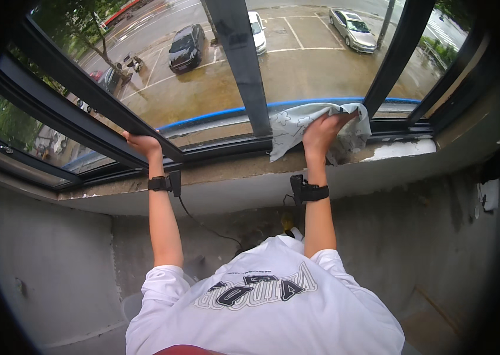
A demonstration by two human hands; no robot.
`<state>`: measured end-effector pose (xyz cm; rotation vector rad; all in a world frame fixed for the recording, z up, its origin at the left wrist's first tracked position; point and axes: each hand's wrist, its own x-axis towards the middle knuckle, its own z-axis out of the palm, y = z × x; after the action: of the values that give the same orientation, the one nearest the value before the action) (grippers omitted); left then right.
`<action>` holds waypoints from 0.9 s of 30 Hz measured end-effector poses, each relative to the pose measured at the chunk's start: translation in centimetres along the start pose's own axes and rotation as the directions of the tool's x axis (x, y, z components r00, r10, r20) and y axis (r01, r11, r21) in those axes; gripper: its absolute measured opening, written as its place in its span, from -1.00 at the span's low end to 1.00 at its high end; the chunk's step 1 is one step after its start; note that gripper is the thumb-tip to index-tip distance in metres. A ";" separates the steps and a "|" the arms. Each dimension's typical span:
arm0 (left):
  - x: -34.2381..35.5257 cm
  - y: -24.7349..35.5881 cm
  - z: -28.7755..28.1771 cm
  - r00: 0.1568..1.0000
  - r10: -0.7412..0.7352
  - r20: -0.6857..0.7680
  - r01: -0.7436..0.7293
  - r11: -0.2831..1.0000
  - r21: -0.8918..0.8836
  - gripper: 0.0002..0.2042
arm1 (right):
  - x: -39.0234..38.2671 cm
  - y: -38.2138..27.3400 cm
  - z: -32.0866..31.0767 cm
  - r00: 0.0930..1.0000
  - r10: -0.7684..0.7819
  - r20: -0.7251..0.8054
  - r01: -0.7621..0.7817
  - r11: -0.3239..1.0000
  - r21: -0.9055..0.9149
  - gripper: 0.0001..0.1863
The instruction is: Cleaning a glass window pane using a cloth.
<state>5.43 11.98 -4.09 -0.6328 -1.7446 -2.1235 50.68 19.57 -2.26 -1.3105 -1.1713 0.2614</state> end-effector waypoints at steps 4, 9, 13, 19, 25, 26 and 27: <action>-4.9 6.1 2.4 0.958 -0.261 0.119 0.284 0.921 -0.266 -0.37 | -1.9 1.5 1.7 0.992 0.121 -0.030 -0.120 0.992 0.034 -0.29; -4.7 7.5 2.0 0.956 -0.247 0.159 0.278 0.934 -0.223 -0.41 | -6.7 -2.3 5.6 0.993 0.103 0.057 -0.107 0.992 0.072 -0.24; -4.7 7.3 2.1 0.944 -0.270 0.192 0.309 0.926 -0.218 -0.43 | -10.4 -3.3 6.8 0.970 -0.068 0.235 0.081 0.995 -0.050 -0.34; -4.0 4.4 2.2 0.951 -0.281 0.130 0.301 0.937 -0.176 -0.40 | -10.3 -0.8 5.0 0.831 -0.017 0.556 0.126 0.979 -0.158 -0.48; -4.7 4.0 2.2 0.940 -0.313 0.135 0.334 0.927 -0.174 -0.37 | -1.5 -0.1 -2.0 0.842 -0.167 0.514 0.395 0.839 -0.374 -0.30; -4.3 4.0 1.8 0.943 -0.314 0.113 0.330 0.925 -0.189 -0.37 | 0.6 -2.7 -3.6 0.793 0.205 0.574 0.073 0.903 -0.423 -0.27; -4.4 4.0 2.1 0.958 -0.270 0.097 0.282 0.947 -0.154 -0.38 | 2.8 -2.8 -4.7 0.895 0.038 0.444 0.125 0.935 -0.331 -0.24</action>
<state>11.44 13.07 -2.71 -0.5431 -1.7985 -2.4871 54.38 17.86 2.41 -1.5845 -1.6964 0.3414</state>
